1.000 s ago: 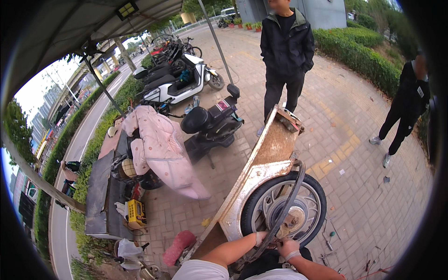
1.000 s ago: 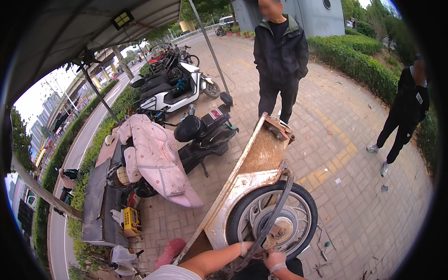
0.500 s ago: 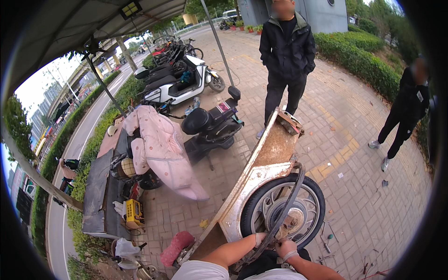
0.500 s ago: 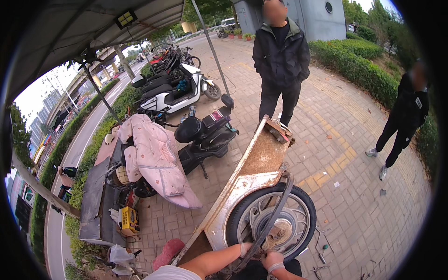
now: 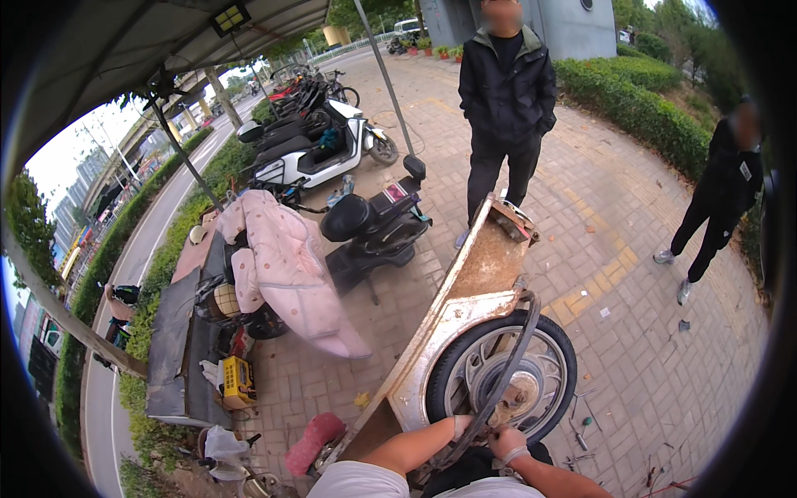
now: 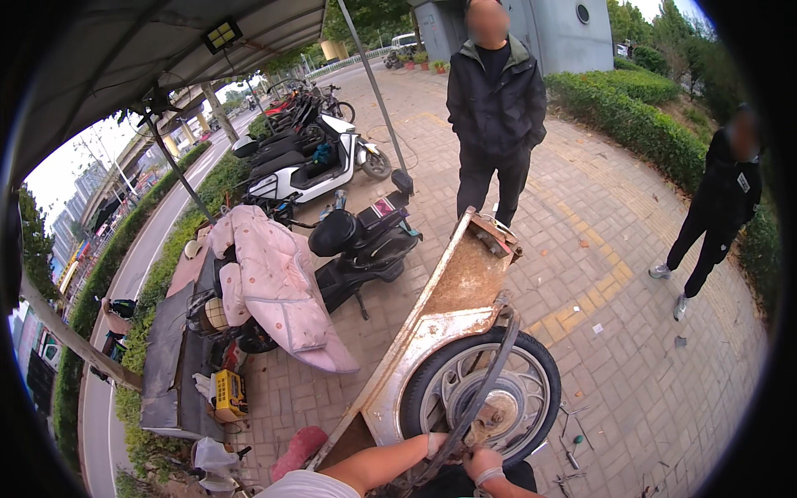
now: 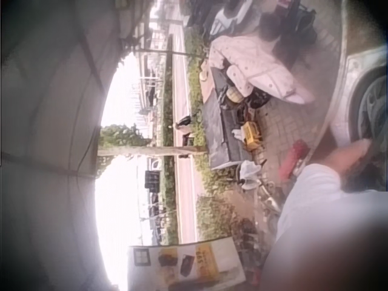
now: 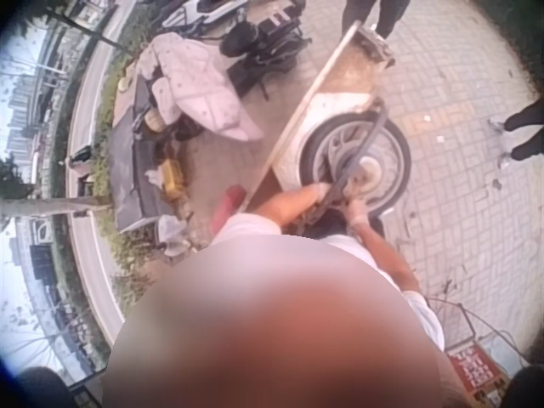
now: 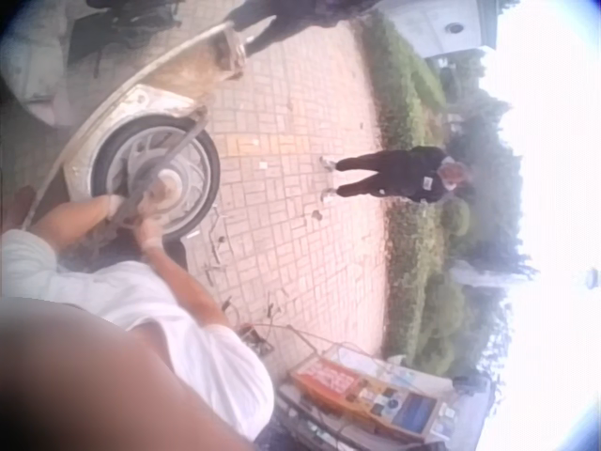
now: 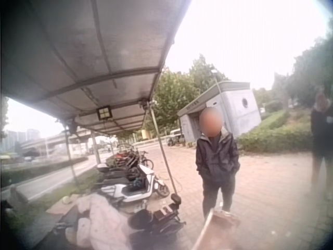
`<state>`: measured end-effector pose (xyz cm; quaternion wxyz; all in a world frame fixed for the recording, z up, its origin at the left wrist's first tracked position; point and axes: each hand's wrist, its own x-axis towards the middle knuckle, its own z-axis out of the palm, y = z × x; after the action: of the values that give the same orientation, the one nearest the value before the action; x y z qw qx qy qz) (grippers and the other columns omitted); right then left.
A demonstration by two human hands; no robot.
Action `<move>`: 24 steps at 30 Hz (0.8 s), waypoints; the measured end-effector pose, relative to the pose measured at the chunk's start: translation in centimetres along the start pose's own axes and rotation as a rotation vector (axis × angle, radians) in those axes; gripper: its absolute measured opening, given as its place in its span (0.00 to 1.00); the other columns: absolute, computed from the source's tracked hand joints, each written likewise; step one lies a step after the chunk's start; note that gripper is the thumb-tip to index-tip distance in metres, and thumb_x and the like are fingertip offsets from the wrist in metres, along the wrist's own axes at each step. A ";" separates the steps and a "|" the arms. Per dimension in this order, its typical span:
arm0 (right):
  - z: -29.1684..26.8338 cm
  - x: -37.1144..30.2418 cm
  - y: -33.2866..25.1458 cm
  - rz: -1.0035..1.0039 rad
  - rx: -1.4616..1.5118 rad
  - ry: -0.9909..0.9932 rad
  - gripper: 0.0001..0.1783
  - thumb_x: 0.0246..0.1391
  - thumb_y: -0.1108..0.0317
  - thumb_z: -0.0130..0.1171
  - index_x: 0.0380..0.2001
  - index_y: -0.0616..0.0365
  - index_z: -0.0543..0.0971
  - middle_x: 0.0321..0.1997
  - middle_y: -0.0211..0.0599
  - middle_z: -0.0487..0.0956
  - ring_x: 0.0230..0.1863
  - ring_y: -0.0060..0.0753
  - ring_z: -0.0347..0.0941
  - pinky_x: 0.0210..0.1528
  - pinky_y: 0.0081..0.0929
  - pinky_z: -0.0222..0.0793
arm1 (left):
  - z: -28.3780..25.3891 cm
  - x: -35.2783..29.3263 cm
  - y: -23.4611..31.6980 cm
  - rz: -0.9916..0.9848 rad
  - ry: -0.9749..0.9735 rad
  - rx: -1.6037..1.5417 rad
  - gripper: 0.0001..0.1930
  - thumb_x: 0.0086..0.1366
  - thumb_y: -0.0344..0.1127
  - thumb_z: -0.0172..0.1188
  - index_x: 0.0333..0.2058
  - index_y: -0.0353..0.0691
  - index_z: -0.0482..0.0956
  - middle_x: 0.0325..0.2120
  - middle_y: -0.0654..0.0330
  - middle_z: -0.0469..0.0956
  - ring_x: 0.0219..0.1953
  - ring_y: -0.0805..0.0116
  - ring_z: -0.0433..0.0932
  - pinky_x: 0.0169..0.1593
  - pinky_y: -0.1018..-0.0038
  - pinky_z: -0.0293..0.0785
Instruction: The person works on a rusty mechanical assembly attached to a wheel, using a wrench and a screwdriver to loosen and tighten bolts. The person manipulates the wheel and surrounding components while standing in a cluttered outdoor workspace.
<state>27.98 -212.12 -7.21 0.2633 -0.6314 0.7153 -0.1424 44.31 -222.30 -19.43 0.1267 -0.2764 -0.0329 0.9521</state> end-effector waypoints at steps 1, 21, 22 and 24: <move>0.0 0.0 0.0 -0.001 0.013 0.003 0.11 0.44 0.59 0.58 0.23 0.55 0.82 0.24 0.47 0.80 0.27 0.51 0.77 0.32 0.43 0.74 | 0.2 -0.1 0.0 0.004 -0.029 0.014 0.11 0.65 0.38 0.53 0.37 0.39 0.80 0.29 0.59 0.81 0.32 0.67 0.80 0.38 0.69 0.79; -0.9 -0.1 -0.8 0.007 0.017 -0.022 0.11 0.43 0.59 0.58 0.23 0.56 0.82 0.25 0.47 0.80 0.28 0.51 0.77 0.32 0.43 0.74 | 1.0 -0.5 -0.4 0.029 0.066 0.092 0.10 0.65 0.40 0.55 0.37 0.42 0.81 0.29 0.63 0.81 0.32 0.70 0.79 0.35 0.71 0.79; -0.9 -0.1 -0.8 0.010 0.013 -0.023 0.11 0.43 0.60 0.58 0.23 0.56 0.82 0.25 0.47 0.80 0.28 0.51 0.77 0.32 0.43 0.73 | 1.1 -0.5 -0.5 0.060 0.098 0.102 0.10 0.65 0.40 0.55 0.37 0.42 0.81 0.30 0.63 0.81 0.33 0.70 0.79 0.36 0.71 0.79; -0.8 -0.2 -0.8 0.010 0.019 -0.018 0.11 0.43 0.60 0.58 0.23 0.56 0.82 0.25 0.47 0.79 0.27 0.51 0.77 0.32 0.43 0.74 | 1.4 -0.6 -0.8 0.123 0.163 0.120 0.11 0.65 0.41 0.55 0.38 0.42 0.81 0.32 0.62 0.82 0.34 0.70 0.79 0.38 0.69 0.79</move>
<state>28.20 -212.19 -6.06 0.2764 -0.6265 0.7148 -0.1418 44.22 -221.69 -17.89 0.0868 -0.3466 0.0515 0.9326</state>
